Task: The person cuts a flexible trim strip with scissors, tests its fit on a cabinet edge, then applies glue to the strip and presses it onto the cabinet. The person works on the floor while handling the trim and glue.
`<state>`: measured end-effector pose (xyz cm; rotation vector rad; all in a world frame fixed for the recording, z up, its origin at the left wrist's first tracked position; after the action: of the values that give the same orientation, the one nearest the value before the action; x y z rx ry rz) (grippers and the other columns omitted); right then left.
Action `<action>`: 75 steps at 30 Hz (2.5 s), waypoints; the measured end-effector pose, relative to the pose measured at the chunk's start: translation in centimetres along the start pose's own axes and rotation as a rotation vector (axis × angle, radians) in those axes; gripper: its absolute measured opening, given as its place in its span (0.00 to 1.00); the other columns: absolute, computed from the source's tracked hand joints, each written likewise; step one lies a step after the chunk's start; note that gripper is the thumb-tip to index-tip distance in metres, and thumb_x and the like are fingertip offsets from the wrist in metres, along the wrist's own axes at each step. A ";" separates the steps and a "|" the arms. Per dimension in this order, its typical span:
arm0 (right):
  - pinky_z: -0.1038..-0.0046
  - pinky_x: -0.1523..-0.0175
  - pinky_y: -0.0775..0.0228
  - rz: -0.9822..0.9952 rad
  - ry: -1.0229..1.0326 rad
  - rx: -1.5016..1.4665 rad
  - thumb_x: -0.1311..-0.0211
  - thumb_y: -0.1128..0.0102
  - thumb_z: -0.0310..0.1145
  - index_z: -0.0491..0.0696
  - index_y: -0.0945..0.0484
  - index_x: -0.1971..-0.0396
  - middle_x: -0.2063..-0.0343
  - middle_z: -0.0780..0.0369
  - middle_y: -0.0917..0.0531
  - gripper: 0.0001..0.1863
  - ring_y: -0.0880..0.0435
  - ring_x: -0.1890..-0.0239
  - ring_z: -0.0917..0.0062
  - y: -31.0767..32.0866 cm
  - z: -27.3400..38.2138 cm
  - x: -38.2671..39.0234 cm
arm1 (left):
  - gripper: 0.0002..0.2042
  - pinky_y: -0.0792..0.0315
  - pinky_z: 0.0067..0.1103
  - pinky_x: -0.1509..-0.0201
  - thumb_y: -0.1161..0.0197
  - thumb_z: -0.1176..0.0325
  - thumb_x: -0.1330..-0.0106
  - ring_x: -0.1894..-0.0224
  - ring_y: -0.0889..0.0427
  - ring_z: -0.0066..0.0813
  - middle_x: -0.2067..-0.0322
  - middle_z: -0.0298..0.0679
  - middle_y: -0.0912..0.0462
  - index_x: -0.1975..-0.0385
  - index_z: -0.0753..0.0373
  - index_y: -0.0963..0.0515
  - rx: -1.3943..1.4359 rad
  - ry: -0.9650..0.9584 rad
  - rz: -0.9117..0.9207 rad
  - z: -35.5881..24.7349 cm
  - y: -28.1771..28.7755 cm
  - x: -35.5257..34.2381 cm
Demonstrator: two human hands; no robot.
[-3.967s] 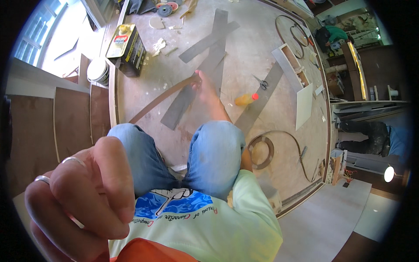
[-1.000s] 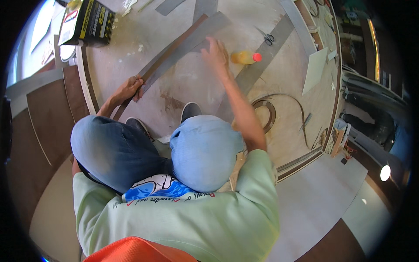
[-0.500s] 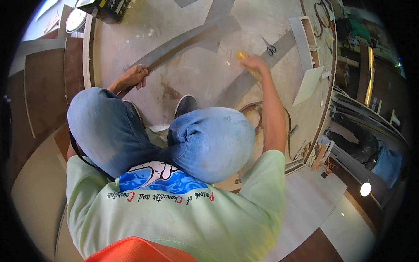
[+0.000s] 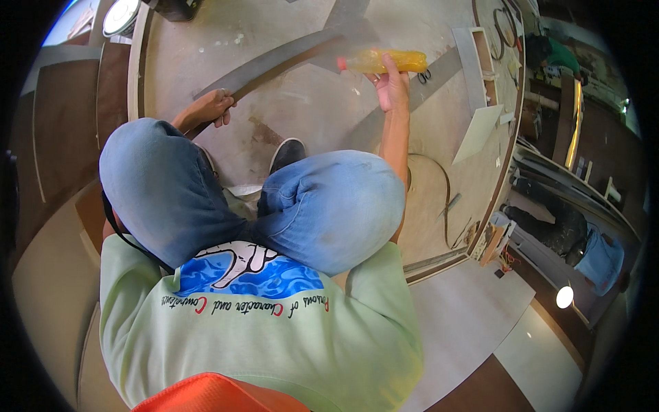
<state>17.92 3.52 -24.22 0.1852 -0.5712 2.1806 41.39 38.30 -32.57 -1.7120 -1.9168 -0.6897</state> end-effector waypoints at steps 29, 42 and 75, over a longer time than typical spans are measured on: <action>0.58 0.40 0.24 -0.181 0.034 -0.262 0.37 0.34 0.33 0.43 0.26 0.51 0.52 0.56 0.19 0.17 0.19 0.48 0.64 2.2 -2.9 -4.8 | 0.14 0.28 0.24 0.75 0.55 0.67 0.28 0.82 0.23 0.24 0.79 0.40 0.18 0.58 0.70 0.25 -0.039 0.016 0.003 0.2 -0.2 0.1; 0.58 0.46 0.20 -0.169 0.098 -0.154 0.37 0.34 0.33 0.43 0.31 0.48 0.51 0.56 0.22 0.21 0.20 0.48 0.64 2.7 -3.0 -5.4 | 0.13 0.30 0.24 0.81 0.55 0.69 0.29 0.87 0.24 0.26 0.83 0.42 0.20 0.60 0.72 0.26 -0.009 0.038 -0.052 0.9 -0.7 -0.5; 0.69 0.53 0.26 -0.199 0.639 0.969 0.46 0.28 0.39 0.43 0.18 0.64 0.66 0.58 0.13 0.16 0.15 0.61 0.67 -4.2 -7.6 -7.6 | 0.14 0.29 0.22 0.77 0.55 0.68 0.28 0.84 0.24 0.23 0.80 0.40 0.18 0.57 0.72 0.25 0.046 0.046 0.018 0.9 0.0 -0.6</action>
<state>26.44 3.91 -31.97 0.0363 0.8422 1.9896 41.44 38.41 -33.70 -1.6692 -1.8696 -0.6669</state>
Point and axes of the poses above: each hand's wrist, its own x-axis away from the middle knuckle, its own y-axis out of the back of the hand, z = x × y, the point moved 2 cm from there along -x, towards the middle knuckle
